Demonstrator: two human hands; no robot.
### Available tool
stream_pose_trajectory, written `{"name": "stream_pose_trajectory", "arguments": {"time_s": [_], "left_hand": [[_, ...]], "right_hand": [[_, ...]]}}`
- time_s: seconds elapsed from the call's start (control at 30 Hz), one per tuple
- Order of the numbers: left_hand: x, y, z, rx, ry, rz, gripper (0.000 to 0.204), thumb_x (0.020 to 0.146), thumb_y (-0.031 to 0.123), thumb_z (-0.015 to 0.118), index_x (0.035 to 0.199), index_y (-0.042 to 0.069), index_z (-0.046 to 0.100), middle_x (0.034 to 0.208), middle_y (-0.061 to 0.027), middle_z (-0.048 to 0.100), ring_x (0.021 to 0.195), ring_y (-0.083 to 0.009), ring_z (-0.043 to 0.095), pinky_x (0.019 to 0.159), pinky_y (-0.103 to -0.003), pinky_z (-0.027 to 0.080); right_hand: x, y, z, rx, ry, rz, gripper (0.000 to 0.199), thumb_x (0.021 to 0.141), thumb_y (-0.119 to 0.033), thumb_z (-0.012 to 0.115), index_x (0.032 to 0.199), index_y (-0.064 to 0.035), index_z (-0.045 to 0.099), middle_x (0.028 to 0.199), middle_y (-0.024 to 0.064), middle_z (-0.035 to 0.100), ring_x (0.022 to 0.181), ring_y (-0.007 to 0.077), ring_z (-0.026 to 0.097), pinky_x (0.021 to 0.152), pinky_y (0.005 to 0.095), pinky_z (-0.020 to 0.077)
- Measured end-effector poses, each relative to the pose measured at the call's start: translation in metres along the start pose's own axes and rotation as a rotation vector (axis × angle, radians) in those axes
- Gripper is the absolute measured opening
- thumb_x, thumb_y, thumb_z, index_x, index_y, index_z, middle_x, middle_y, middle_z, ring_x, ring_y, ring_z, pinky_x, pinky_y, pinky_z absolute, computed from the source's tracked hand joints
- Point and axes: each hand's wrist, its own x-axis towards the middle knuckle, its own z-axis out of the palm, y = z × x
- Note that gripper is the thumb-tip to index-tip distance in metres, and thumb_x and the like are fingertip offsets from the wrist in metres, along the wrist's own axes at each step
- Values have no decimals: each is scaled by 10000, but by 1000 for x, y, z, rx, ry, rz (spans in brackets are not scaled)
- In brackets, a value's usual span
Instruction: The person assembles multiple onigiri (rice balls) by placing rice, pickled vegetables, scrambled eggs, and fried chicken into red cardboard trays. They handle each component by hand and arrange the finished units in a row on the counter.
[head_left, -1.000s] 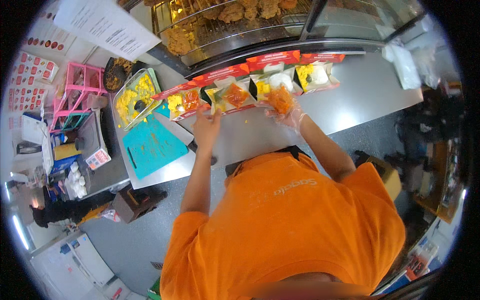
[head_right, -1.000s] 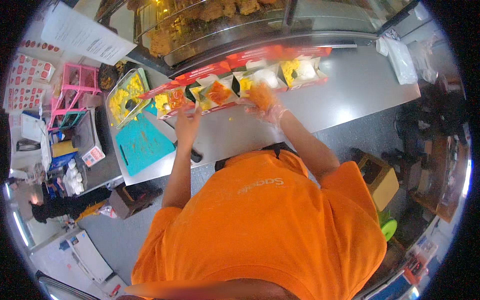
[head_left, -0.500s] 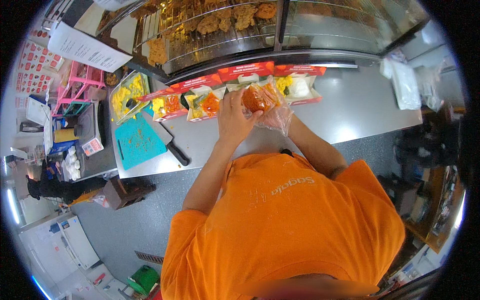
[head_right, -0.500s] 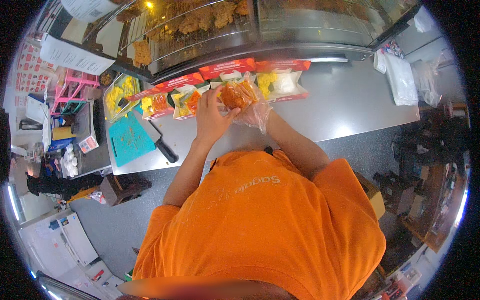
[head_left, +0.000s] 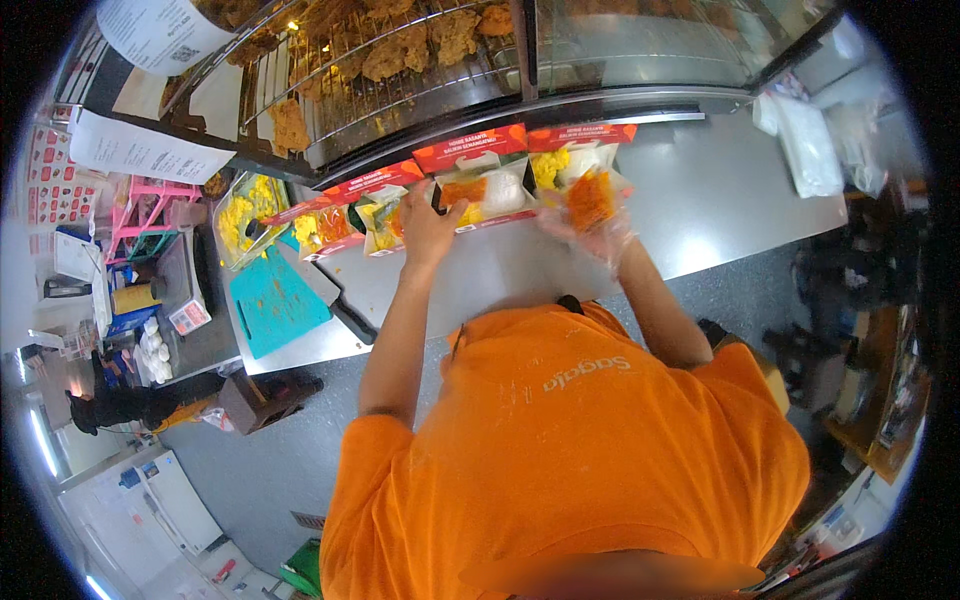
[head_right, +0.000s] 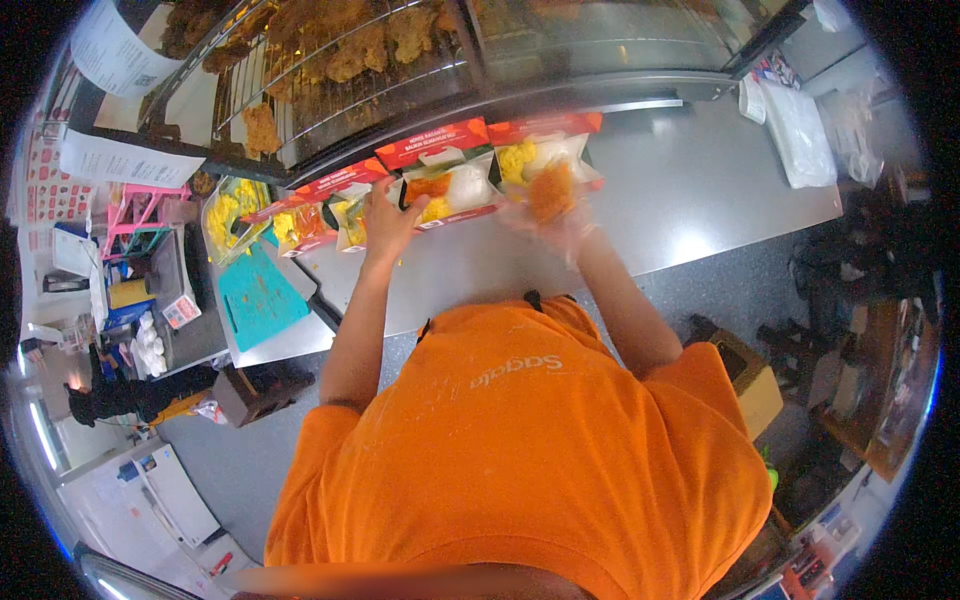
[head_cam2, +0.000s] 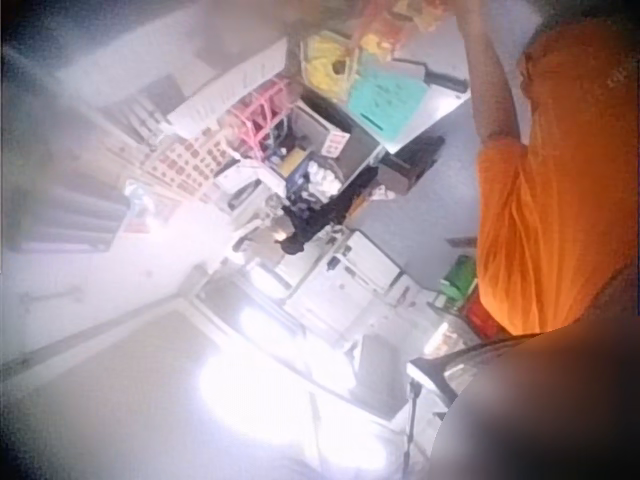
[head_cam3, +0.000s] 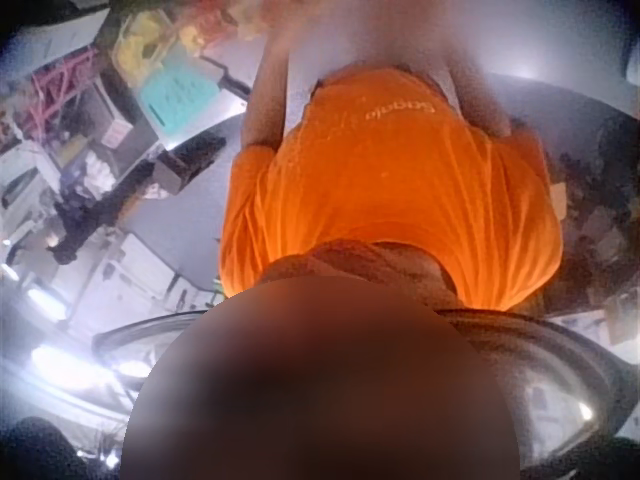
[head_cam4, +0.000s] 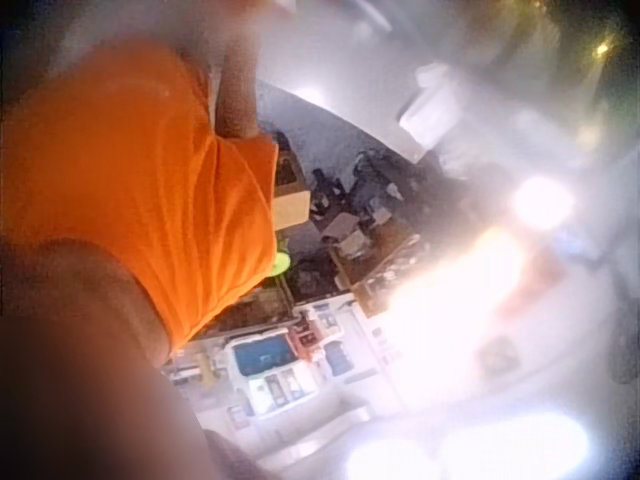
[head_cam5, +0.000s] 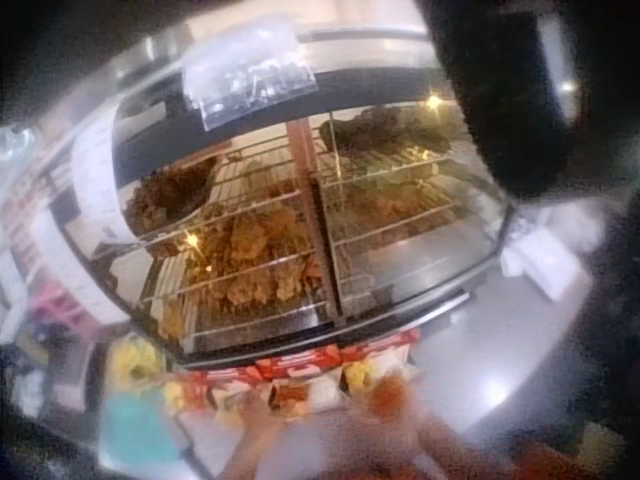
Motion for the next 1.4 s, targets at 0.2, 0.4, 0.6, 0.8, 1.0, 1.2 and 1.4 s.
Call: {"name": "stream_pose_trajectory", "arguments": {"time_s": [0.2, 0.4, 0.6, 0.8, 1.0, 1.2, 1.4], "left_hand": [[-40, -29, -20, -195, -130, -53, 396, 829, 224, 754, 1120, -2, 609, 949, -112, 684, 802, -225, 654, 744, -336, 522], [-99, -61, -62, -392, -173, -308, 268, 859, 128, 708, 1094, 26, 631, 927, -84, 688, 774, -161, 656, 691, -294, 517], [-173, -125, -130, -483, -34, -506, 241, 877, 121, 708, 1079, 15, 633, 914, -85, 684, 752, -134, 638, 675, -274, 511], [-275, -211, -221, -422, 194, -713, 321, 874, 208, 718, 1094, -13, 641, 940, -116, 689, 800, -169, 659, 719, -313, 522], [-461, -346, -304, -270, 470, -925, 328, 847, 204, 714, 1076, -25, 664, 976, -146, 701, 923, -231, 654, 826, -338, 506], [-649, -423, -315, -531, 831, -1397, 286, 906, 236, 631, 1125, 55, 597, 912, -56, 701, 681, -167, 653, 476, -278, 460], [-714, -441, -251, -860, 859, -1731, 156, 916, 197, 571, 1005, 76, 611, 843, -67, 664, 657, -173, 615, 497, -313, 449]], "right_hand": [[14, -59, -19, -988, 214, -532, 477, 909, -417, 601, 1319, -176, 564, 1297, 105, 579, 1168, 300, 560, 920, 424, 536], [37, -80, -51, -1606, 356, -835, 360, 824, -215, 735, 1158, -129, 633, 1135, 91, 629, 1099, 256, 605, 959, 389, 517], [-19, -63, 5, -1497, 293, -702, 438, 839, -178, 705, 1257, -92, 607, 1195, 105, 632, 1072, 243, 623, 957, 355, 514], [13, 78, 135, -1489, 45, -808, 328, 927, -234, 638, 1227, -111, 586, 1217, 66, 626, 1085, 212, 624, 847, 364, 547], [93, 346, 253, -856, -296, 8, 456, 842, -178, 734, 1270, -131, 585, 1197, 96, 636, 1037, 236, 646, 883, 376, 543], [197, 600, 272, -1333, -253, 490, 277, 839, -178, 688, 1086, -59, 649, 997, 98, 682, 975, 234, 647, 833, 422, 512], [362, 721, 275, -1582, -634, 462, 228, 814, -199, 677, 979, -47, 722, 947, 105, 720, 814, 274, 682, 760, 416, 550]]}}
